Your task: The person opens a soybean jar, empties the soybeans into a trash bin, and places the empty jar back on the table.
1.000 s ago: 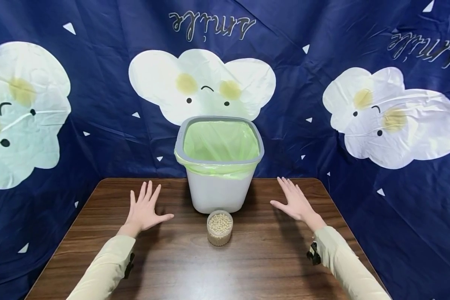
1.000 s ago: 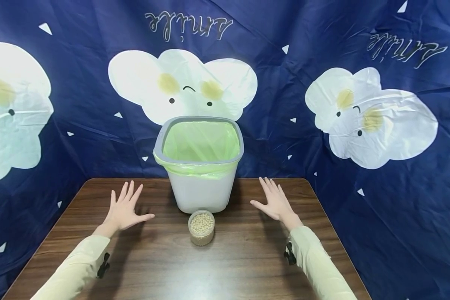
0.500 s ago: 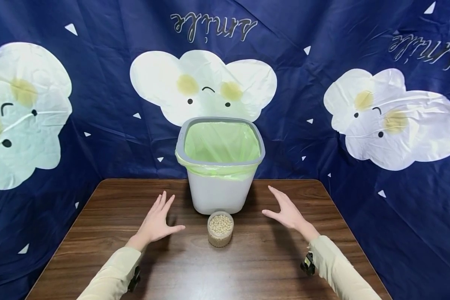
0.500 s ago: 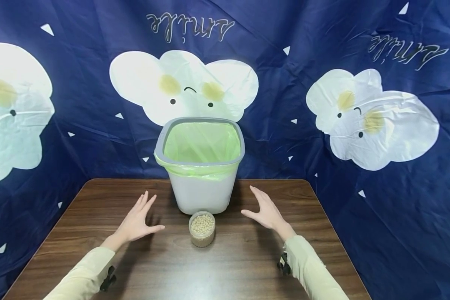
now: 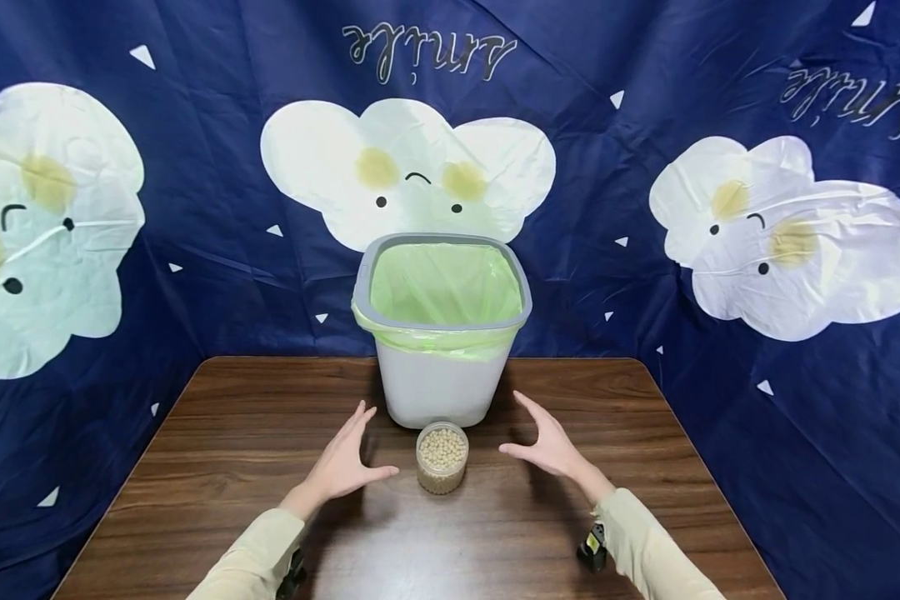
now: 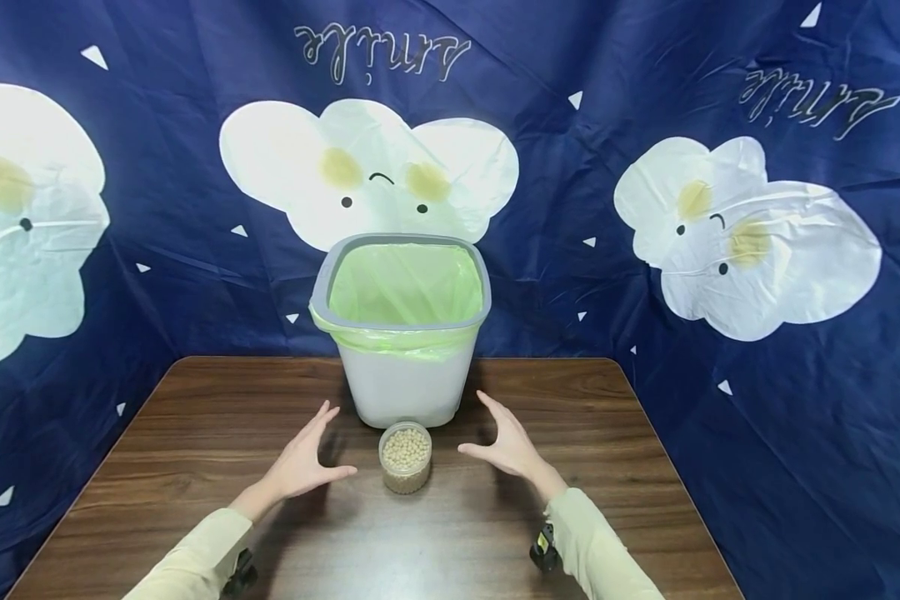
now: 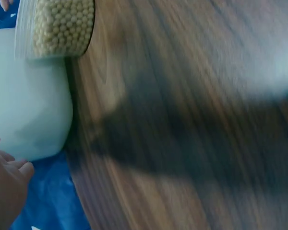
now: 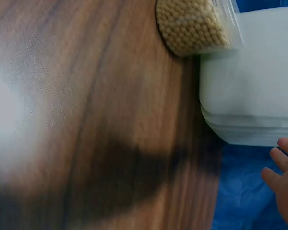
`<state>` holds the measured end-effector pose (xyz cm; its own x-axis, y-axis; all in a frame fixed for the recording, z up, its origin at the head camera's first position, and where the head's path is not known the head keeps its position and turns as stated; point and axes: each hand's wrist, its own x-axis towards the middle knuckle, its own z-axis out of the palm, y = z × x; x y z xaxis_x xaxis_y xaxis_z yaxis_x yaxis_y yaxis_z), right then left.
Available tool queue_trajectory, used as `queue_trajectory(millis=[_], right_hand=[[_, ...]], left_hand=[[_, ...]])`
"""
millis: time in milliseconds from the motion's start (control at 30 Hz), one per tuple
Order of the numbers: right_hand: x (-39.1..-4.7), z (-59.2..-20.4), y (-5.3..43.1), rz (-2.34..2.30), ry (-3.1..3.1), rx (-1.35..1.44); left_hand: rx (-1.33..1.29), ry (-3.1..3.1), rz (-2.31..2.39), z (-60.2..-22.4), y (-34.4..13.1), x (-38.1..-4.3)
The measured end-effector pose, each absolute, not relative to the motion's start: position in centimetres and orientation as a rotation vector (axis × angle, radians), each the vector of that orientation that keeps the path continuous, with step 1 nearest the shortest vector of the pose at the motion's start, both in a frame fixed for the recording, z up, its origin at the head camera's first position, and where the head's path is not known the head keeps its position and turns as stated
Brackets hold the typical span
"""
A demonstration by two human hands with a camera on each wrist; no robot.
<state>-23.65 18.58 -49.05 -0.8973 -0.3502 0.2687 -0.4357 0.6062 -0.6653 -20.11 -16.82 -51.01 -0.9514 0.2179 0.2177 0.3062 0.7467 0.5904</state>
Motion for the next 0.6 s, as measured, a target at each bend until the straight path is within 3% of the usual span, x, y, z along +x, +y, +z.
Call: queue_trajectory(millis=[600], right_hand=[[-22.3, -53.3, 14.1, 1.395, -2.649, 0.783]], left_hand=[[-0.446, -2.731, -1.178, -52.7, -12.6, -19.6]])
